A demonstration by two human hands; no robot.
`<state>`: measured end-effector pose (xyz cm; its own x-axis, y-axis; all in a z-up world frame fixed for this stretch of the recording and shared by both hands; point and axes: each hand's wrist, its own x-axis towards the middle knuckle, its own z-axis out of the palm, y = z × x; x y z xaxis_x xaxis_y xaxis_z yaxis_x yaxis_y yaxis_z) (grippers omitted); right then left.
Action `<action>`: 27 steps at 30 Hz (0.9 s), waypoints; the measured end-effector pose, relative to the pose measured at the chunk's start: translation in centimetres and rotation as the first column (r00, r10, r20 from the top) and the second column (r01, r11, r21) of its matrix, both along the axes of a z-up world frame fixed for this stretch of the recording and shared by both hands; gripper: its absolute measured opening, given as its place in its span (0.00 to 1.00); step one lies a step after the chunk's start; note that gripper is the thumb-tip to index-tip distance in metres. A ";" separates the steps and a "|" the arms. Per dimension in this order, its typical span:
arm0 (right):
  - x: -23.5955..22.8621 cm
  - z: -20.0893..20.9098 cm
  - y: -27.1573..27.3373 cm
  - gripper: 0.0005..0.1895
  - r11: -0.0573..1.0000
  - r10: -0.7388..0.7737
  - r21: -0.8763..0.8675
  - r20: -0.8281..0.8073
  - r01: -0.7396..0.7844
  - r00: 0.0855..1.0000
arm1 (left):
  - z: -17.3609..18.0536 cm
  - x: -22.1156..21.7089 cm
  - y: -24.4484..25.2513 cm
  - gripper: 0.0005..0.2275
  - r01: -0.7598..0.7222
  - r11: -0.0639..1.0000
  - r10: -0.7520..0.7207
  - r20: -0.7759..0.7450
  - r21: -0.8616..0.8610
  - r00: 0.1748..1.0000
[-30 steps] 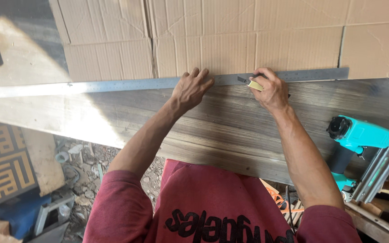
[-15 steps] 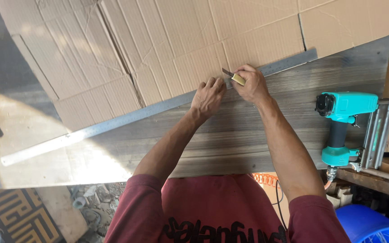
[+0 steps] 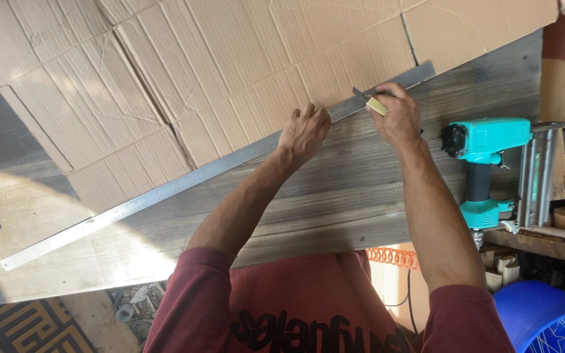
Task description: The person uses a metal ruler and a utility knife to cut a large piece of cardboard on a wooden workbench. They repeatedly align the ruler and score the cardboard along straight lines, then fold and separate the cut sections.
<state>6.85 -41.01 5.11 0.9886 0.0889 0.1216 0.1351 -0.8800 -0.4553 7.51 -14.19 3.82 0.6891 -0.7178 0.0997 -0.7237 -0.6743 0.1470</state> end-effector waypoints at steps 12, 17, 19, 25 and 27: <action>3.5 2.2 -4.1 0.06 0.962 0.103 0.264 -0.134 -0.065 0.986 | 1.8 1.6 -12.3 0.17 -0.056 0.993 0.072 0.152 -0.102 0.986; 5.1 1.8 -7.2 0.08 0.941 0.188 0.319 -0.203 -0.116 0.961 | 2.3 2.4 -14.9 0.06 -0.121 0.983 0.129 0.054 -0.135 0.990; 6.0 2.4 -9.1 0.09 0.933 0.245 0.313 -0.185 -0.179 0.952 | 1.8 2.6 -16.1 0.04 -0.152 0.983 0.160 0.073 -0.106 0.984; 7.3 7.0 -13.2 0.11 0.938 0.338 -0.027 -0.147 -0.346 0.929 | 0.8 3.9 -18.0 0.01 -0.177 0.975 0.197 0.144 -0.136 0.970; 7.7 5.6 -14.2 0.10 0.925 0.356 -0.087 -0.146 -0.370 0.923 | 0.4 4.2 -18.4 0.03 -0.191 0.973 0.206 0.113 -0.129 0.972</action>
